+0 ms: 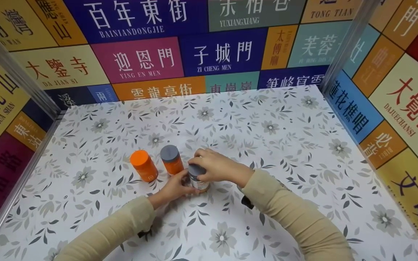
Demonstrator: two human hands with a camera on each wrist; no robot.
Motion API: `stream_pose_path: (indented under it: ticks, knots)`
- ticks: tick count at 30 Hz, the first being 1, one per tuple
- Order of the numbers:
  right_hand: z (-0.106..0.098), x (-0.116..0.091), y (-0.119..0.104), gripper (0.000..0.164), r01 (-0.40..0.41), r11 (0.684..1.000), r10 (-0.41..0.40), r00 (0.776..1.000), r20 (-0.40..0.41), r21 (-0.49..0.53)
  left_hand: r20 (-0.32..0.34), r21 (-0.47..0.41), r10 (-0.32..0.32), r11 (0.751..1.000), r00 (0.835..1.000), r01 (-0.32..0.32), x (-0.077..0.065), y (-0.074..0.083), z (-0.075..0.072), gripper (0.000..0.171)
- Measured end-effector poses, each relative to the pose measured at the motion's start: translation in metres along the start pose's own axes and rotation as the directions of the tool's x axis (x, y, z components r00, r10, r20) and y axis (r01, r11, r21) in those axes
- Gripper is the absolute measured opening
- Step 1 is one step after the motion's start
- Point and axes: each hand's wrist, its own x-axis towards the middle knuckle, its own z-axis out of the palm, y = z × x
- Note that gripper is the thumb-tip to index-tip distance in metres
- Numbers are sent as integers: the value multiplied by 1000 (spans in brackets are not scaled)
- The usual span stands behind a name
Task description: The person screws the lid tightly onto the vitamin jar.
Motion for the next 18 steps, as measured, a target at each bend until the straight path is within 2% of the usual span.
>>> stream_pose_path:
  ticks: [7, 13, 18]
  knots:
    - [3, 0, -1, 43, -72, 997, 72, 997, -10, -1, 11, -6, -28, 1000, 1000, 28, 1, 0, 0, 58]
    - [8, 1, -4, 45, -150, 989, 150, 988, -35, -17, 12, -2, -19, 1000, 1000, 19, -1, 0, 0, 57]
    - [13, 2, -8, 47, -243, 970, 240, 966, -100, -17, 14, -13, -23, 1000, 1000, 23, -1, -1, 0, 57]
